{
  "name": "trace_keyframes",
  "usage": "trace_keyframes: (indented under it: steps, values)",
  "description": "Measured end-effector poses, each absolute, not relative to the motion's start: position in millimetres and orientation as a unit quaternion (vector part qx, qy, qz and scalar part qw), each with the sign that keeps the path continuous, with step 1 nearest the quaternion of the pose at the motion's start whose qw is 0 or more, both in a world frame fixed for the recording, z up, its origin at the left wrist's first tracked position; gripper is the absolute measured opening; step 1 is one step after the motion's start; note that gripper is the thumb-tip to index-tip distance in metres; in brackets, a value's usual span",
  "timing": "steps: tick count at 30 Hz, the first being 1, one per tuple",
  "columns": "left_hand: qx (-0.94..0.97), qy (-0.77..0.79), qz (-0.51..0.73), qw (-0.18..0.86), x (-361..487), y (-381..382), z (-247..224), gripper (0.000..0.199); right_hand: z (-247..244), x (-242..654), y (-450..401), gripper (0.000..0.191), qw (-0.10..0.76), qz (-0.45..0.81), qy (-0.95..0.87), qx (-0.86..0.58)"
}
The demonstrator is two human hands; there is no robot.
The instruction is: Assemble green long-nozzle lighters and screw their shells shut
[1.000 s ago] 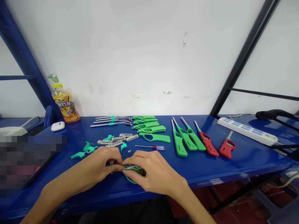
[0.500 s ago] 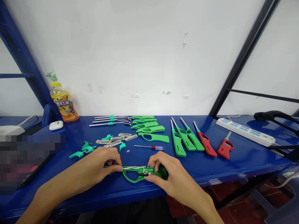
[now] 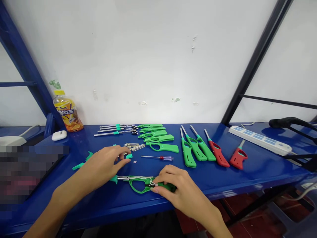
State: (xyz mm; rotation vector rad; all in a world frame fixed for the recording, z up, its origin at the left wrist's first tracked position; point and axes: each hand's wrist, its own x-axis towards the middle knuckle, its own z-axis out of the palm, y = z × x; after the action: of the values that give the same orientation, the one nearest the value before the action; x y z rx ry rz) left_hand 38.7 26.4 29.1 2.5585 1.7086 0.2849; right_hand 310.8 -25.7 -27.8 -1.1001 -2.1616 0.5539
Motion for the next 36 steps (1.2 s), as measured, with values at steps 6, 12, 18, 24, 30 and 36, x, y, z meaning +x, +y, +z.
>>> trace_keyframes:
  steps: [6, 12, 18, 24, 30, 36]
  values:
    - [0.824, 0.564, 0.042, -0.026, 59, 42, 27, 0.025, -23, 310, -27, 0.012, 0.313, 0.232, -0.818, -0.423]
    - [0.821, 0.566, 0.054, -0.055, 52, 37, 28, 0.030, -21, 308, -28, 0.012, 0.326, 0.235, -0.815, -0.418]
    - [0.877, 0.438, 0.190, 0.059, 41, 5, 20, 0.023, -20, 307, -29, 0.014, 0.327, 0.229, -0.814, -0.422]
    - [0.896, 0.402, 0.169, 0.077, 46, -7, 10, 0.032, -20, 307, -29, 0.012, 0.327, 0.229, -0.814, -0.422]
    - [0.906, 0.398, 0.132, 0.059, 58, -6, 5, 0.027, -22, 309, -28, 0.010, 0.330, 0.238, -0.813, -0.417]
    - [0.903, 0.422, 0.078, 0.016, 60, -7, 6, 0.026, -26, 311, -25, 0.011, 0.338, 0.232, -0.816, -0.407]
